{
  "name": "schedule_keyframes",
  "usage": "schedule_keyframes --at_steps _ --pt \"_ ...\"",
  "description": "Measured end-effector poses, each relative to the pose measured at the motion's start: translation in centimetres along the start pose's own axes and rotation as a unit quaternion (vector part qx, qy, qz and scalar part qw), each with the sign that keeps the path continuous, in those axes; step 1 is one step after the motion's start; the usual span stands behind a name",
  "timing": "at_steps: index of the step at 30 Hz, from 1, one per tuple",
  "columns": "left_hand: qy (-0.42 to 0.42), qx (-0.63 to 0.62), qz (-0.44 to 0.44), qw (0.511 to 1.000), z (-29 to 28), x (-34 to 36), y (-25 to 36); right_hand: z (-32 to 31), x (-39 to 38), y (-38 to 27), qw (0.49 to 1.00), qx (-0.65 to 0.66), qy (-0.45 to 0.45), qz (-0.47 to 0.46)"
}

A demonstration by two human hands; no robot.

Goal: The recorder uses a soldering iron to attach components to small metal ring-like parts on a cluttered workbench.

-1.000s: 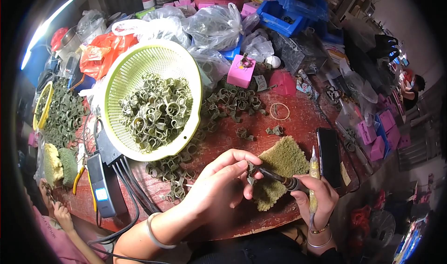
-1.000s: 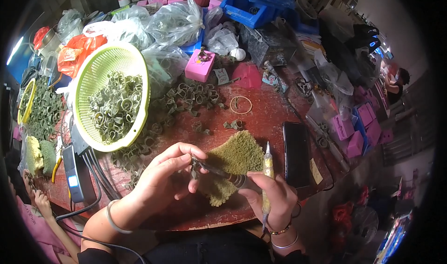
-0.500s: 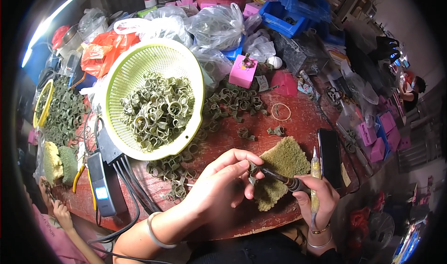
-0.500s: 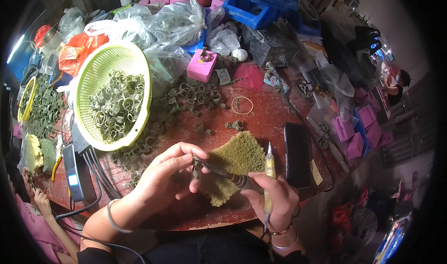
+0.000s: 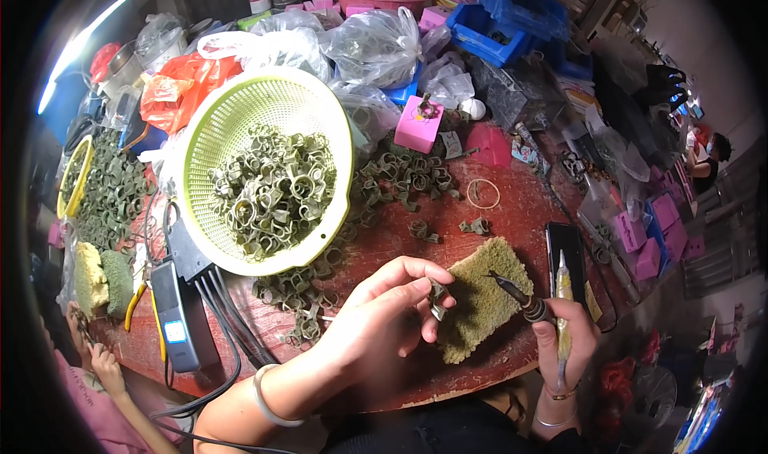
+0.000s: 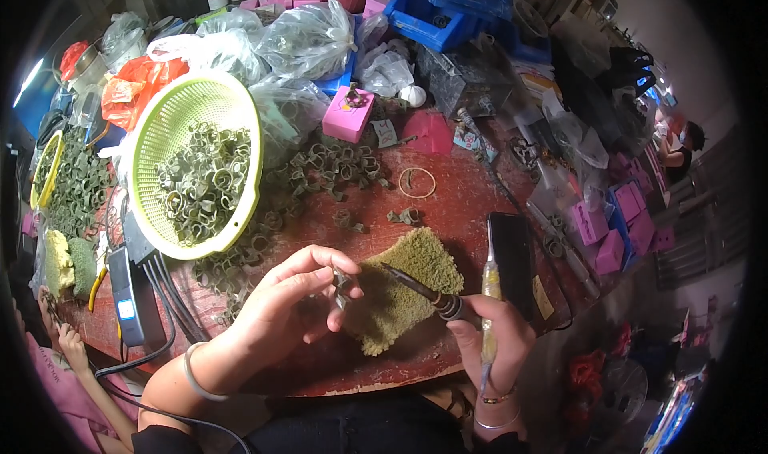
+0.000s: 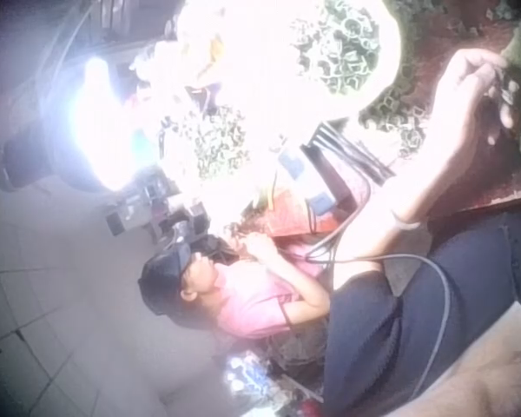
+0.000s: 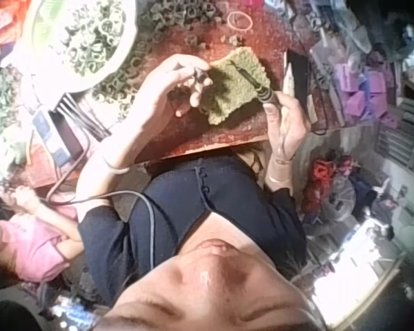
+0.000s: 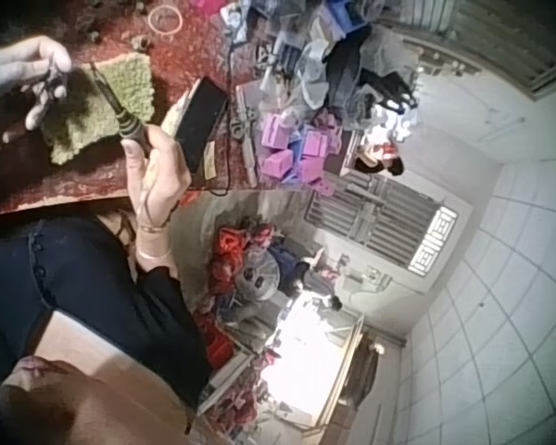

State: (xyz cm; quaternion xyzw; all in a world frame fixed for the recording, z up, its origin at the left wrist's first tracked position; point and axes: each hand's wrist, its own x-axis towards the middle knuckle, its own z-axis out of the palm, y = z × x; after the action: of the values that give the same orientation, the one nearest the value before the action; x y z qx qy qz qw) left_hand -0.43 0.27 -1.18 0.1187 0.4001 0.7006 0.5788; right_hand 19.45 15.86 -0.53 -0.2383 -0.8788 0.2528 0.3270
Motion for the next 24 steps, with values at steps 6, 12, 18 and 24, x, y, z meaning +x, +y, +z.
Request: schedule_keyframes --at_steps 6,12,18,24 --pt "0.007 -0.009 0.0 1.0 -0.1 0.0 -0.1 -1.2 0.5 0.4 0.984 -0.161 -0.061 -0.038" --pt "0.003 -0.01 -0.004 1.0 -0.1 0.1 -0.1 0.1 0.1 -0.3 0.998 -0.045 0.01 -0.053" --pt "0.002 -0.012 -0.001 1.0 -0.1 0.1 0.0 1.5 0.1 -0.3 0.996 -0.005 -0.022 -0.081" --pt "0.009 -0.007 0.001 1.0 0.2 -0.1 0.1 1.6 0.1 -0.2 0.996 -0.019 -0.031 -0.086"
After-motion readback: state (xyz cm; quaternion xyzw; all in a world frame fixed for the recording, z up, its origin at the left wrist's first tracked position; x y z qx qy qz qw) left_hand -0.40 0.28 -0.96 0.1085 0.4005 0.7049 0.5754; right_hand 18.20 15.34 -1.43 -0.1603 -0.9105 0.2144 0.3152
